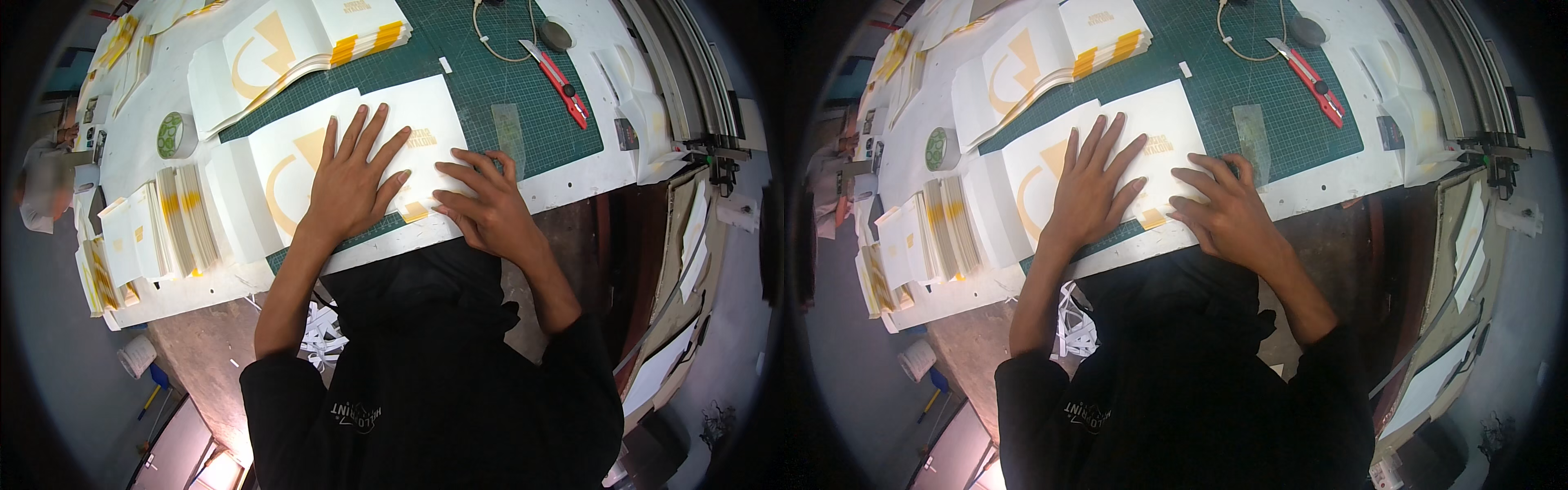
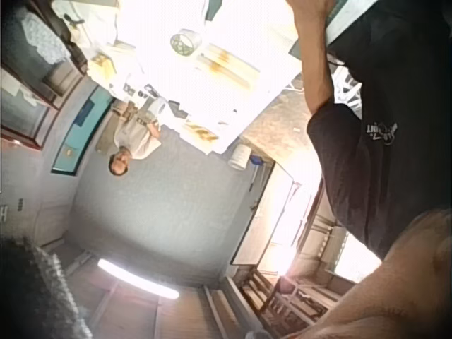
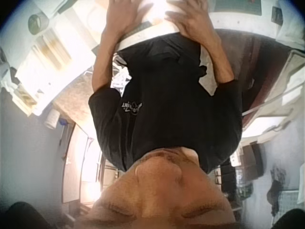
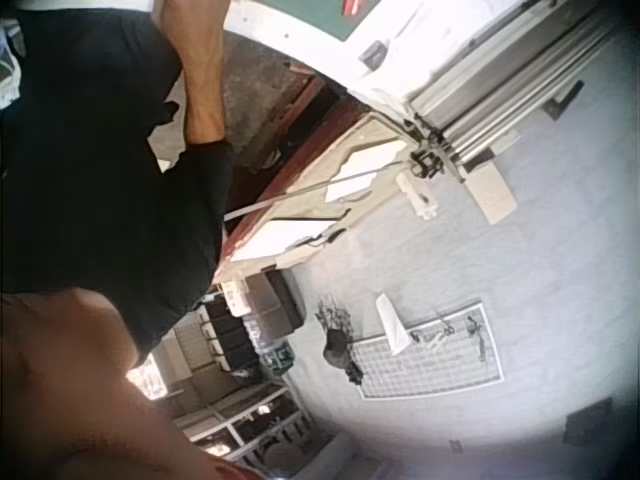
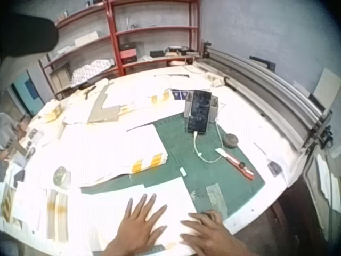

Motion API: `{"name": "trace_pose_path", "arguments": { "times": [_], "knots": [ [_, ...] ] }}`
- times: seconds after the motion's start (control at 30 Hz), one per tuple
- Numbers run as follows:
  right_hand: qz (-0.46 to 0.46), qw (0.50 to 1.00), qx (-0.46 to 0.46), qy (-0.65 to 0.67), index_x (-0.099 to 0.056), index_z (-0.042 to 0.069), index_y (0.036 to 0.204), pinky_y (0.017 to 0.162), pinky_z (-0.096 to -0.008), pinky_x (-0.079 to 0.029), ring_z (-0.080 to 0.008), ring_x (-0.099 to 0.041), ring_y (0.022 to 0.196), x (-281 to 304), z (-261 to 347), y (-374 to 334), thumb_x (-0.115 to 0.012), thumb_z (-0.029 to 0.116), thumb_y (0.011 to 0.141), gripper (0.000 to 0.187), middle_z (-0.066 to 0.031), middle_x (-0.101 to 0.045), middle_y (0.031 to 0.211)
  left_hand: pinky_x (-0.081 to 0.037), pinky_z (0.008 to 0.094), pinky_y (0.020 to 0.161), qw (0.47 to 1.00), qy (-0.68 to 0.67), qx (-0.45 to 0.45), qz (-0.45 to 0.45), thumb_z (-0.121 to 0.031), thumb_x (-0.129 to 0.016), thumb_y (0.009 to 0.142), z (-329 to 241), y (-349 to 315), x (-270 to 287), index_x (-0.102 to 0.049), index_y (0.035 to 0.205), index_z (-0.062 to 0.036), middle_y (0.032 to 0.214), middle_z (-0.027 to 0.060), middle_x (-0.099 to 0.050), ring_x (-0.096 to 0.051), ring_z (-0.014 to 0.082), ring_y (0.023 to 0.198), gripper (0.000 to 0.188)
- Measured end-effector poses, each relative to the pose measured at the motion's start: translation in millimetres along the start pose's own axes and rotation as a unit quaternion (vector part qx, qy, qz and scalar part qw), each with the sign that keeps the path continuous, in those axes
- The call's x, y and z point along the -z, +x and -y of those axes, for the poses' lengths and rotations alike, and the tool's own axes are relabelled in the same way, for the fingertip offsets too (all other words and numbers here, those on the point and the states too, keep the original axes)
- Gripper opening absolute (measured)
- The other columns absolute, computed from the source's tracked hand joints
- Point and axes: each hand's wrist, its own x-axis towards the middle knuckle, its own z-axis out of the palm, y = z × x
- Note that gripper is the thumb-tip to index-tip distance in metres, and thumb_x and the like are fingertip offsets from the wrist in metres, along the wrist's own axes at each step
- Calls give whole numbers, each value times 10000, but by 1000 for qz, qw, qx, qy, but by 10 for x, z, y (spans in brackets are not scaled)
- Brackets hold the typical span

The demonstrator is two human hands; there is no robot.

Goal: The person repeatedly applies small strips of yellow tape to the spine area of open books. They smooth each strip down with their fingers, then move to the next book in the stack and repeat the process.

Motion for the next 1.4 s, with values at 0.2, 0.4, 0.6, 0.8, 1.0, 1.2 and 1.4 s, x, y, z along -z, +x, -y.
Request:
{"name": "trace_pose_path", "arguments": {
  "times": [0.2,0.4,0.6,0.8,1.0,1.2,1.4],
  "knots": [
    [0,1000,3,-5,-765,94,1008,1119,-617,-370,-346,-544,1384,-45,-16,-3,-835,123,878,151,-107,-679,1355,-101,605,1311,1000,-2,-1,-3,-447,-545,1072,-1,0,5,-531,1581,-207,1717,160,-348,-258,372,1613,562],
    [-1,1000,-13,23,-756,92,1005,1121,-597,-366,-335,-554,1364,-22,-15,0,-836,129,879,154,-101,-672,1349,-102,603,1311,1000,-10,-2,-11,-432,-561,1066,-4,4,4,-548,1567,-198,1712,161,-358,-271,369,1608,553],
    [2,1000,-5,13,-761,93,1033,1121,-574,-369,-319,-574,1338,-26,-36,31,-844,141,866,193,-91,-683,1330,-97,601,1313,1000,-14,1,-8,-436,-563,1065,-1,5,10,-552,1563,-202,1711,154,-363,-273,359,1608,551],
    [-19,998,37,-48,-755,83,1077,1091,-551,-421,-298,-625,1278,-103,-61,2,-824,116,867,223,-91,-703,1282,-87,594,1317,1000,-9,2,-10,-445,-561,1064,4,4,-11,-549,1566,-209,1706,151,-373,-269,357,1610,555],
    [-36,994,73,-70,-732,55,1123,1085,-566,-456,-293,-640,1238,-189,-21,-32,-792,91,910,224,-126,-720,1204,-89,593,1317,1000,-5,3,-9,-449,-558,1065,5,0,-4,-544,1569,-211,1704,151,-377,-270,357,1609,558],
    [-22,997,61,-38,-741,57,1122,1095,-575,-451,-285,-641,1235,-138,5,-18,-809,121,913,229,-120,-725,1205,-94,591,1317,1000,-5,4,-12,-448,-560,1064,3,4,-10,-550,1565,-211,1702,151,-381,-272,354,1609,554],
    [-12,996,72,-57,-759,52,1088,1094,-578,-452,-274,-653,1215,-145,-26,-6,-815,118,906,202,-112,-734,1182,-89,591,1318,1000,-7,4,-12,-448,-560,1063,9,3,-20,-553,1563,-212,1705,148,-377,-264,350,1612,553]
  ]
}}
